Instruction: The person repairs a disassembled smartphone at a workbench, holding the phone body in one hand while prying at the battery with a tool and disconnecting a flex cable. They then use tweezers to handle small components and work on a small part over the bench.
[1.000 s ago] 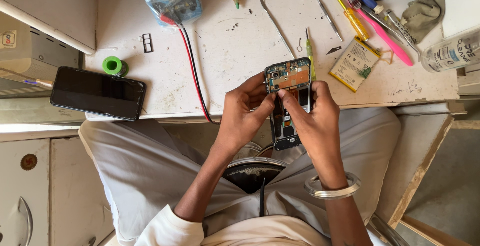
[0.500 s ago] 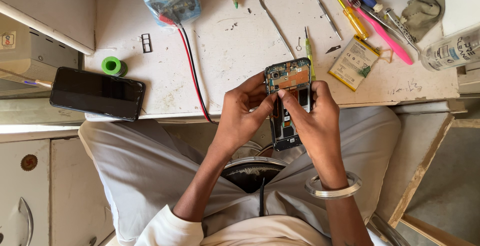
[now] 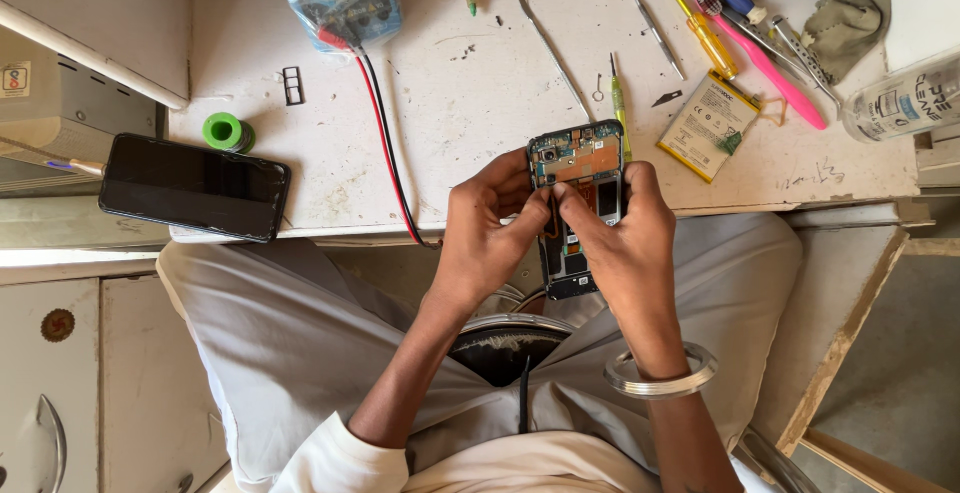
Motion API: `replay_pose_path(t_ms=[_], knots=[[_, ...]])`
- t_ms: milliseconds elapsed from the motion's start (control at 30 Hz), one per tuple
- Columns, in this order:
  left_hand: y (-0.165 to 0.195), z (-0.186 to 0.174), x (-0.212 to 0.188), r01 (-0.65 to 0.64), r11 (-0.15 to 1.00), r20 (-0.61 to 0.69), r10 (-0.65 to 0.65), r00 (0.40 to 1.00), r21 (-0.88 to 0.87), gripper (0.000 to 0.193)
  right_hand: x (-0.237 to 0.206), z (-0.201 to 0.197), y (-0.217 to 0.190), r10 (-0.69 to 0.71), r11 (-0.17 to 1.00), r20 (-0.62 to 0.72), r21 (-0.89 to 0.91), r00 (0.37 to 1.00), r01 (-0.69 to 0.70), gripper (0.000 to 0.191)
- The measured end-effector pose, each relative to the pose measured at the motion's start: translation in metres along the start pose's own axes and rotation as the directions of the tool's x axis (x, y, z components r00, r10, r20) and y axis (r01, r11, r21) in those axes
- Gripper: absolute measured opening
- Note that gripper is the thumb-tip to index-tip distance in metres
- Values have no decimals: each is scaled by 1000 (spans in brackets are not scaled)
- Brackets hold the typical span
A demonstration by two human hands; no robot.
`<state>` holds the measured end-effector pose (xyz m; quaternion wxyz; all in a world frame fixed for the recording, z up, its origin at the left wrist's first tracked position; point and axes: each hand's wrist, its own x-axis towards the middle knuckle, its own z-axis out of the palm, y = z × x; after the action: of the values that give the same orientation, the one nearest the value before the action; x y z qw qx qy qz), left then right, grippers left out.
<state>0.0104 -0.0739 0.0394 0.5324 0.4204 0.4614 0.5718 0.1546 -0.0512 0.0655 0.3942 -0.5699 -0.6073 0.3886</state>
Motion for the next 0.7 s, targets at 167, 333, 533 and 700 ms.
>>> replay_pose_path(t_ms=[167, 333, 533, 700], knots=[[3, 2, 0, -7, 999, -32, 8, 999, 34, 37, 0, 2, -1, 24, 997, -17, -76, 1000, -25, 31], [1, 0, 1, 16, 1000, -36, -15, 999, 17, 38, 1, 1, -1, 49, 992, 55, 116, 997, -55, 22], [-7, 1, 4, 29, 992, -39, -33, 999, -122, 40, -3, 2, -5, 39, 979, 29, 198, 999, -44, 20], [-12, 3, 1, 25, 983, -34, -31, 999, -183, 29, -5, 8, -5, 58, 968, -24, 245, 998, -50, 21]])
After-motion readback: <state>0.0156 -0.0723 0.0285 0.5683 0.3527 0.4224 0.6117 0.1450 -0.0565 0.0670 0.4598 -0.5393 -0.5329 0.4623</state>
